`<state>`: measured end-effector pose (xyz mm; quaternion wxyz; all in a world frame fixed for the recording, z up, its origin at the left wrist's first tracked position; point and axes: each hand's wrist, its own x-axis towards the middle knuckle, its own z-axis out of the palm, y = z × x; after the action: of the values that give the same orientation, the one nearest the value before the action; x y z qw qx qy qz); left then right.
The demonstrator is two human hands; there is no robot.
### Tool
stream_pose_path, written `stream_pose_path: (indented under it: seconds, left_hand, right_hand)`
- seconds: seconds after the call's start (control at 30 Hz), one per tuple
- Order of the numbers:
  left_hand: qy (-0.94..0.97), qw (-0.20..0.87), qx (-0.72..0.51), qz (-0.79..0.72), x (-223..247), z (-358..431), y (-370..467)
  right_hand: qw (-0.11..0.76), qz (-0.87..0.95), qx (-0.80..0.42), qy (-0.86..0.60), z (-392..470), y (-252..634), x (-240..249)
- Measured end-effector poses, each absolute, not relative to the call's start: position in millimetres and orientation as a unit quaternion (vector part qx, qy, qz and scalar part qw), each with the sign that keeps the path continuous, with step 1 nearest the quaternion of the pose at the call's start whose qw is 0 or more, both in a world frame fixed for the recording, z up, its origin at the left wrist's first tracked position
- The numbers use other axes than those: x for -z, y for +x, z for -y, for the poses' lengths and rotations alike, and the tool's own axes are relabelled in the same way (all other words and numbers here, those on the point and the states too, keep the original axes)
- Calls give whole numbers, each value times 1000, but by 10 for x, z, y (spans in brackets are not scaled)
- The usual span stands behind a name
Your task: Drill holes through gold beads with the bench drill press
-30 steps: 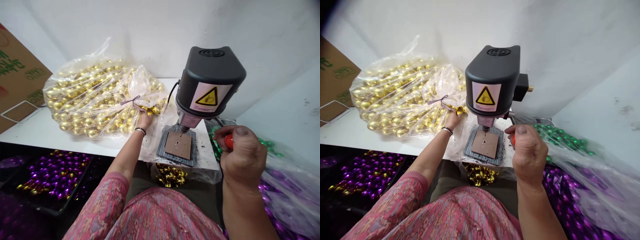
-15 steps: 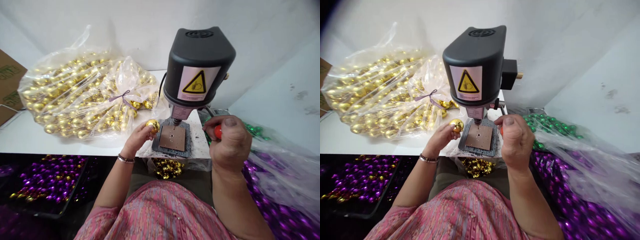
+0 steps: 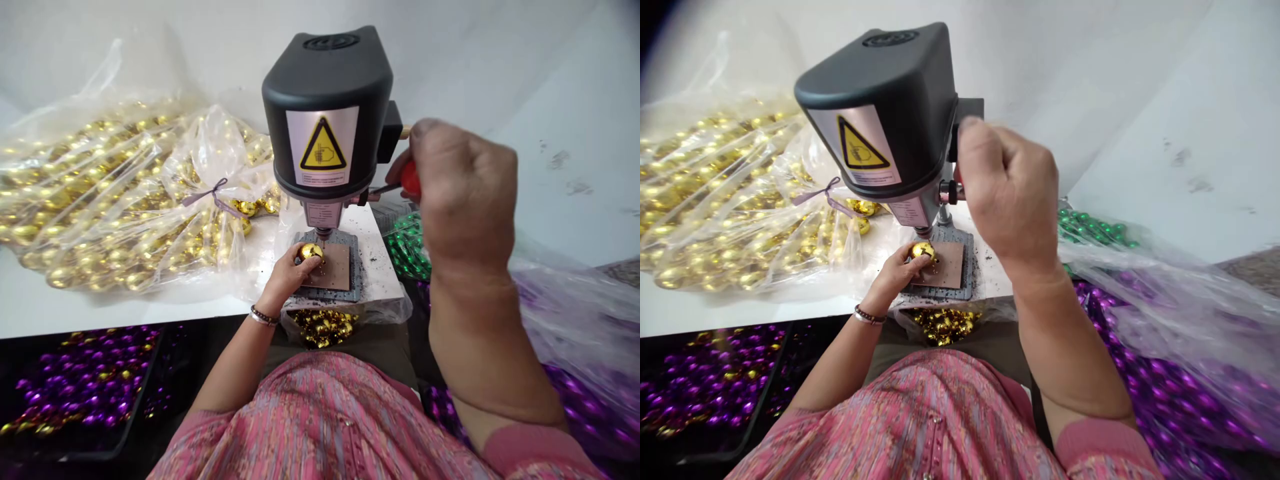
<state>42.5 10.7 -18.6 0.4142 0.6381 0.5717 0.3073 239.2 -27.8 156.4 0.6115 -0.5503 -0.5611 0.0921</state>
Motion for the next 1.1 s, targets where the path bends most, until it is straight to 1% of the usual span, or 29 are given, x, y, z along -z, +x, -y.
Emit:
stream_pose_path:
  seconds: [0.1,0.2,0.3,0.4,0.53,0.67,0.77,0.9,1.1]
  left_hand:
    - [642,402,-296,-582,155,-115,453]
    - [663,384,-269,-584,90,-113,494]
    - [703,356,-250,-563,74,-118,532]
    - [737,334,-251,-531,114,-131,555]
    - [719,373,-252,-529,160,-144,568]
    - [707,397,-253,-528,173,-145,574]
    - [720,375,-253,-526,183,-137,587]
    - [734,342,-245,-534,174,-115,614]
    - [739,330,-247,-533,170,-98,617]
  right_hand:
    - [596,559,-111,-566,118,2452,-1686]
    - [614,545,-134,-555,33,2468,-1706]
    - [629,534,-143,-546,18,2468,-1690]
    - [614,549,-147,-548,33,2489,-1689]
    - [589,582,-167,-535,136,2517,-1674]
    - [568,604,-151,-539,384,2479,-1523]
    - [555,610,-181,-536,560,2441,-1313]
    - [560,612,-171,-531,642,2430,-1076]
    - [575,611,-157,-521,622,2436,-992]
